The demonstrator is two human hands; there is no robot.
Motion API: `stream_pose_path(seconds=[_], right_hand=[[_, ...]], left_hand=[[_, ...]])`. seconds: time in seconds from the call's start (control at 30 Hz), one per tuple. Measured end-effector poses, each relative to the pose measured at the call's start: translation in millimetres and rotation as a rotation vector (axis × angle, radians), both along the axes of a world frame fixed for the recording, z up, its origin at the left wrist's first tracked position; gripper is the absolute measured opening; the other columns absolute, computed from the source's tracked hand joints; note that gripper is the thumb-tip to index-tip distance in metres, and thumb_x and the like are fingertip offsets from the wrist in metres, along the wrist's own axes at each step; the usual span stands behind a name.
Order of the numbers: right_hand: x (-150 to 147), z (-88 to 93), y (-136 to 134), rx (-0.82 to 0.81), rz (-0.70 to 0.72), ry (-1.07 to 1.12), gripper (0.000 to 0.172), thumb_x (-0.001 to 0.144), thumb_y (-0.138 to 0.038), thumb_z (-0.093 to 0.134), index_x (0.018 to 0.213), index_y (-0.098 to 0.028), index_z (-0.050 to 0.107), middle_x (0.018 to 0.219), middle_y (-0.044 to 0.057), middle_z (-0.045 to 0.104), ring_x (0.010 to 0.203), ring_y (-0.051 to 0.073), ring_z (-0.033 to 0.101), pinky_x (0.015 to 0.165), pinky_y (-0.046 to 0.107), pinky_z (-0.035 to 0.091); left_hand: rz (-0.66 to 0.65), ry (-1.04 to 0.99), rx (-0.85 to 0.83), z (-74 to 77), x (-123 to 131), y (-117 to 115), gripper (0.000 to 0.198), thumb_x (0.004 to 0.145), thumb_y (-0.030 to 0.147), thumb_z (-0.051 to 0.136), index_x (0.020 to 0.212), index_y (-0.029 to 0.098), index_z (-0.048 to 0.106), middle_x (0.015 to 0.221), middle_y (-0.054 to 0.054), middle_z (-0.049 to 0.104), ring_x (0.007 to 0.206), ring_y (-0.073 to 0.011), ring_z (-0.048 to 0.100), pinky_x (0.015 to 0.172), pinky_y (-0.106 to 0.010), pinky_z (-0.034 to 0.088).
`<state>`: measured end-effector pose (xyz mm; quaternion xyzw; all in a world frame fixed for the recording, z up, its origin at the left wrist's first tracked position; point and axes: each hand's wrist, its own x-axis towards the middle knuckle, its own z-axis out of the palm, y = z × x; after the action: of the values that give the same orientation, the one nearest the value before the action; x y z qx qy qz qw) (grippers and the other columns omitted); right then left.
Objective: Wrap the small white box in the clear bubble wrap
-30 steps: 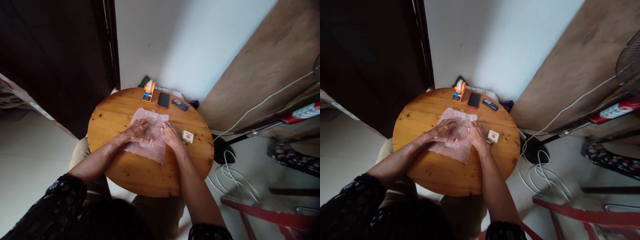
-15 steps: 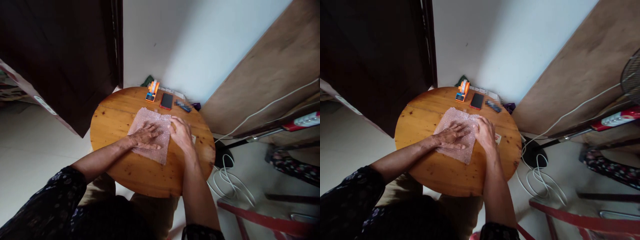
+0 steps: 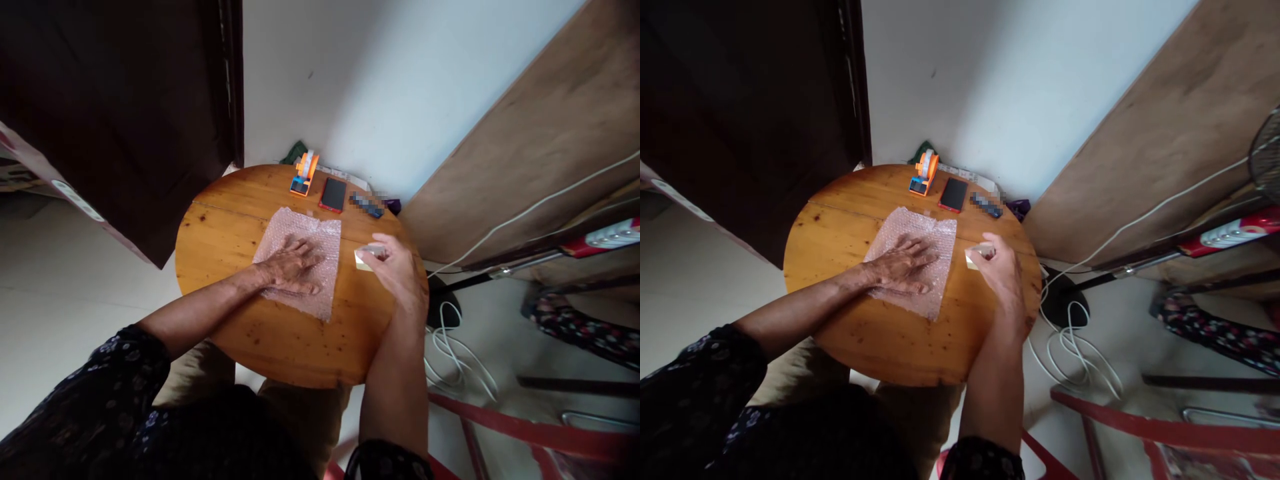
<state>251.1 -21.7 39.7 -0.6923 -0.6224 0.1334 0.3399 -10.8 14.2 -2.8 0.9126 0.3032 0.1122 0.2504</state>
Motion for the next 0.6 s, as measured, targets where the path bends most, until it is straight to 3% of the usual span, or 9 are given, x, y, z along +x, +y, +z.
stream_pose_path(seconds=[0.13, 0.27, 0.33, 0.4, 0.43, 0.53, 0.6], right_hand=[[-42.9, 1.8, -2.1, 0.145, 0.196, 0.148, 0.055, 0.081, -0.042, 0.068, 0.132, -0.021, 0.062, 0.120, 0.010, 0.074, 0.100, 0.025, 0.071, 0.091, 0.041, 0.056], [-71.4, -5.3, -3.6, 0.032, 0.297, -0.048, 0.054, 0.080, -0.035, 0.069, 0.132, -0.022, 0.064, 0.121, 0.010, 0.074, 0.099, 0.025, 0.071, 0.091, 0.040, 0.056], [-75.3, -9.7, -2.4, -0.024, 0.312, -0.118, 0.057, 0.080, -0.032, 0.067, 0.136, -0.022, 0.061, 0.127, 0.011, 0.073, 0.103, 0.027, 0.071, 0.095, 0.041, 0.055], [-73.6, -13.5, -0.6, -0.072, 0.341, -0.132, 0.066, 0.079, -0.030, 0.069, 0.143, -0.023, 0.056, 0.133, 0.011, 0.069, 0.110, 0.029, 0.070, 0.099, 0.044, 0.054], [-71.4, -15.2, 0.3, -0.088, 0.358, -0.122, 0.071, 0.078, -0.030, 0.071, 0.147, -0.024, 0.052, 0.137, 0.011, 0.067, 0.114, 0.030, 0.069, 0.102, 0.045, 0.053], [-62.2, -19.5, 2.6, -0.100, 0.403, -0.057, 0.085, 0.074, -0.029, 0.074, 0.153, -0.026, 0.044, 0.144, 0.012, 0.062, 0.123, 0.032, 0.064, 0.107, 0.048, 0.050], [-56.3, -21.6, 3.8, -0.100, 0.412, -0.015, 0.086, 0.074, -0.028, 0.074, 0.154, -0.026, 0.041, 0.141, 0.011, 0.063, 0.123, 0.032, 0.065, 0.106, 0.049, 0.051]], left_hand=[[0.015, 0.036, 0.005, 1.7, 1.3, -0.1, 0.092, 0.077, 0.068, 0.069, 0.154, 0.022, 0.047, 0.171, -0.018, 0.020, 0.157, -0.0472, 0.012, 0.121, -0.071, -0.006], [-0.015, -0.031, -0.037, 5.2, -6.3, 11.1, 0.075, 0.073, 0.052, 0.078, 0.141, 0.024, 0.061, 0.167, -0.014, 0.034, 0.156, -0.0443, 0.020, 0.124, -0.068, -0.001], [-0.042, -0.115, -0.142, 7.4, -13.7, 19.5, 0.054, 0.075, 0.034, 0.074, 0.128, 0.025, 0.070, 0.158, -0.010, 0.049, 0.150, -0.0396, 0.036, 0.126, -0.062, 0.015], [0.059, -0.244, -0.274, 9.6, -21.5, 26.5, 0.047, 0.078, 0.022, 0.061, 0.124, 0.021, 0.071, 0.145, -0.010, 0.062, 0.134, -0.0332, 0.056, 0.117, -0.054, 0.039], [0.119, -0.292, -0.294, 10.6, -25.1, 28.9, 0.049, 0.077, 0.018, 0.058, 0.124, 0.018, 0.071, 0.141, -0.011, 0.064, 0.128, -0.0312, 0.061, 0.113, -0.049, 0.045], [0.269, -0.315, -0.213, 13.8, -33.7, 32.3, 0.050, 0.072, 0.012, 0.057, 0.120, 0.013, 0.071, 0.135, -0.013, 0.068, 0.122, -0.0297, 0.064, 0.109, -0.042, 0.049], [0.276, -0.243, -0.121, 15.9, -37.6, 32.4, 0.044, 0.072, 0.014, 0.059, 0.114, 0.014, 0.073, 0.127, -0.012, 0.071, 0.118, -0.0304, 0.066, 0.108, -0.042, 0.050]])
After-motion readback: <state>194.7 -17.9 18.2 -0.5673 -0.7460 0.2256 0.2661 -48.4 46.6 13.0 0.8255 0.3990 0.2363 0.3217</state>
